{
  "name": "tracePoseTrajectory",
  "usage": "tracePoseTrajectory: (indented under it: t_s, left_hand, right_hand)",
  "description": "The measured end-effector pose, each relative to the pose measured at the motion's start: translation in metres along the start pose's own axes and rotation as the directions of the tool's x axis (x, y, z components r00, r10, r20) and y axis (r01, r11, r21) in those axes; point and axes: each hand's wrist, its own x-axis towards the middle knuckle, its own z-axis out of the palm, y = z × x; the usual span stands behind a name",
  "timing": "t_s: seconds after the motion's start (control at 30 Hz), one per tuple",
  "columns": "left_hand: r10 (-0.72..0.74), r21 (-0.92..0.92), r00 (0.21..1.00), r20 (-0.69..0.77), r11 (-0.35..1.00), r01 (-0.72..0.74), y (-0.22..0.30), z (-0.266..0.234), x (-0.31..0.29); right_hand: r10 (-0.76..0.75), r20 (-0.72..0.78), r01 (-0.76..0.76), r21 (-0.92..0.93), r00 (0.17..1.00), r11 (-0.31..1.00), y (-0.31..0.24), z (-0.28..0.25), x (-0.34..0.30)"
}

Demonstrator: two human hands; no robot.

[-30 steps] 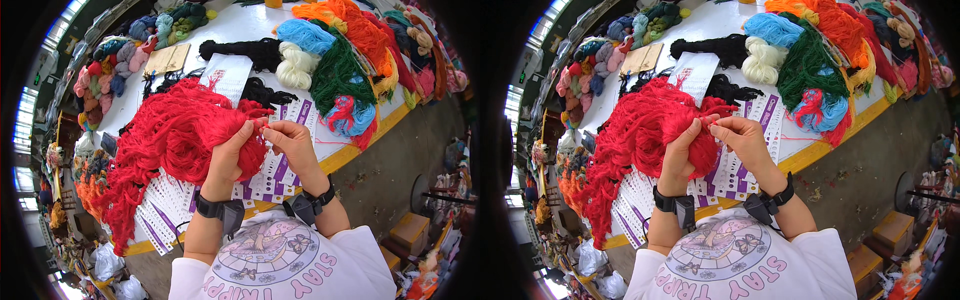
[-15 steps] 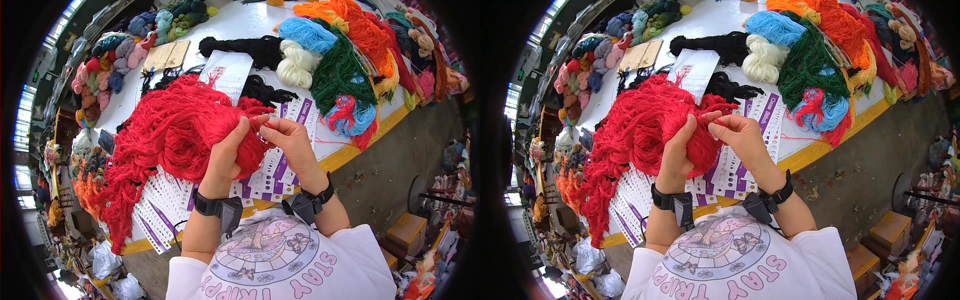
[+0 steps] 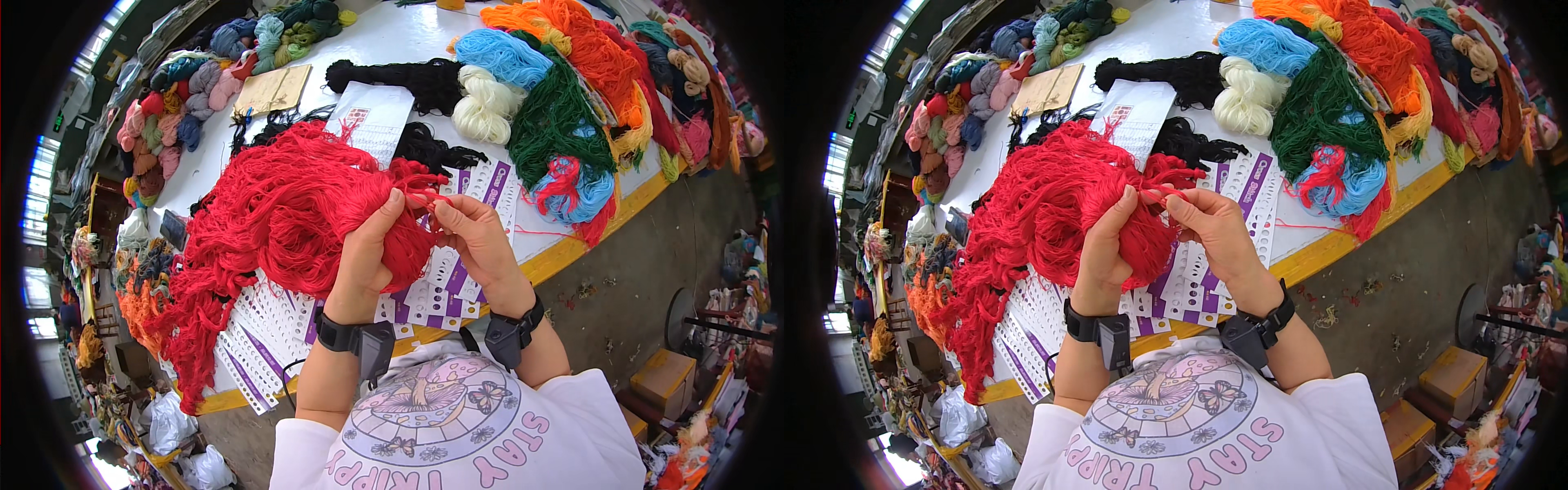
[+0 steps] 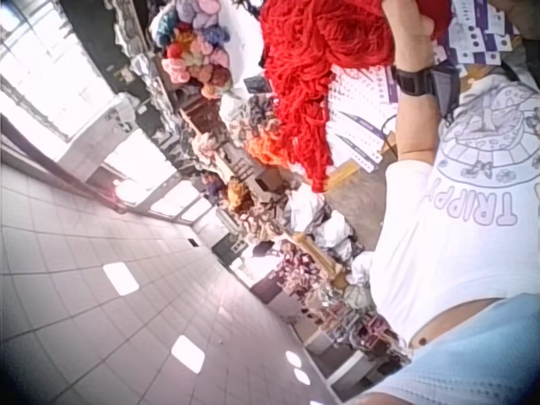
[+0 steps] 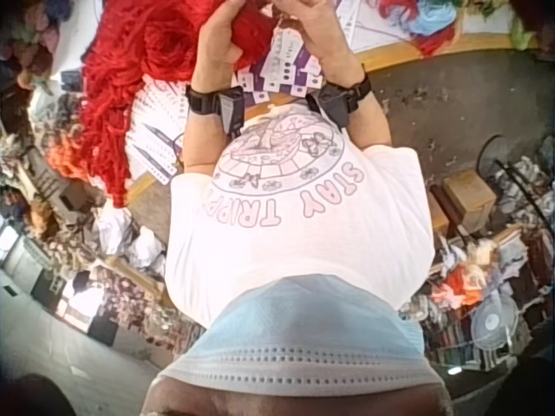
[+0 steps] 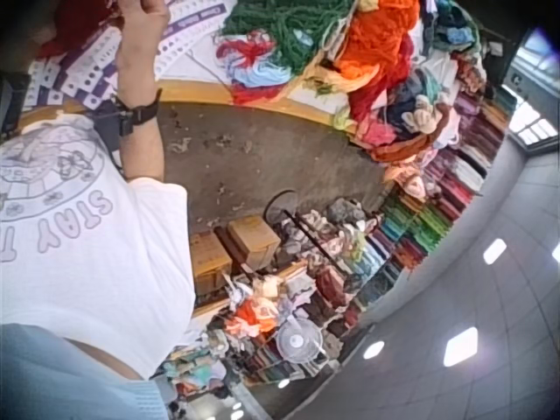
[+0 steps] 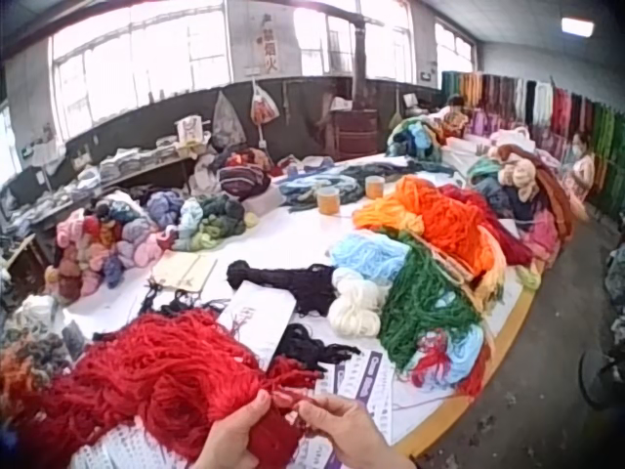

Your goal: The person untangles a bundle of red yarn, cuts it using shears, and threads individual strands through the holes of paper cards. They then organize the cards and thread on the table before picking up a sheet of paper.

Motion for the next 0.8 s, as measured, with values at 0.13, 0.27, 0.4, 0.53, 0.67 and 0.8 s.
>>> tracePoseTrajectory:
  t_s: [0.13,0.27,0.4,0.53,0.67,0.8]
  left_hand:
    - [-0.042,-0.06,0.999,-0.013,0.997,0.041,-0.001,-0.001,0.002]
    - [-0.018,-0.012,1.0,-0.012,1.0,0.018,0.001,0.001,0.0]
    - [0.028,0.083,0.998,-0.056,0.996,-0.023,-0.002,0.003,0.001]
    - [0.008,0.149,0.999,-0.049,0.989,-0.001,-0.008,0.0,0.002]
    - [0.089,0.174,0.995,-0.041,0.981,-0.08,-0.009,-0.001,0.002]
    - [0.121,0.182,0.991,-0.058,0.977,-0.109,-0.007,-0.001,0.003]
  right_hand:
    - [-0.217,0.019,0.204,-0.433,0.976,0.878,0.0,0.006,0.001]
    - [-0.149,-0.018,0.141,-0.224,0.989,0.964,-0.006,0.009,0.001]
    - [-0.081,-0.001,0.08,-0.1,0.997,0.992,-0.002,0.006,0.003]
    - [-0.199,-0.036,0.171,-0.376,0.979,0.911,-0.002,0.014,0.002]
    - [-0.167,-0.049,0.151,-0.235,0.985,0.96,-0.001,0.01,0.004]
    - [-0.142,-0.051,0.13,-0.193,0.988,0.973,-0.001,0.008,0.003]
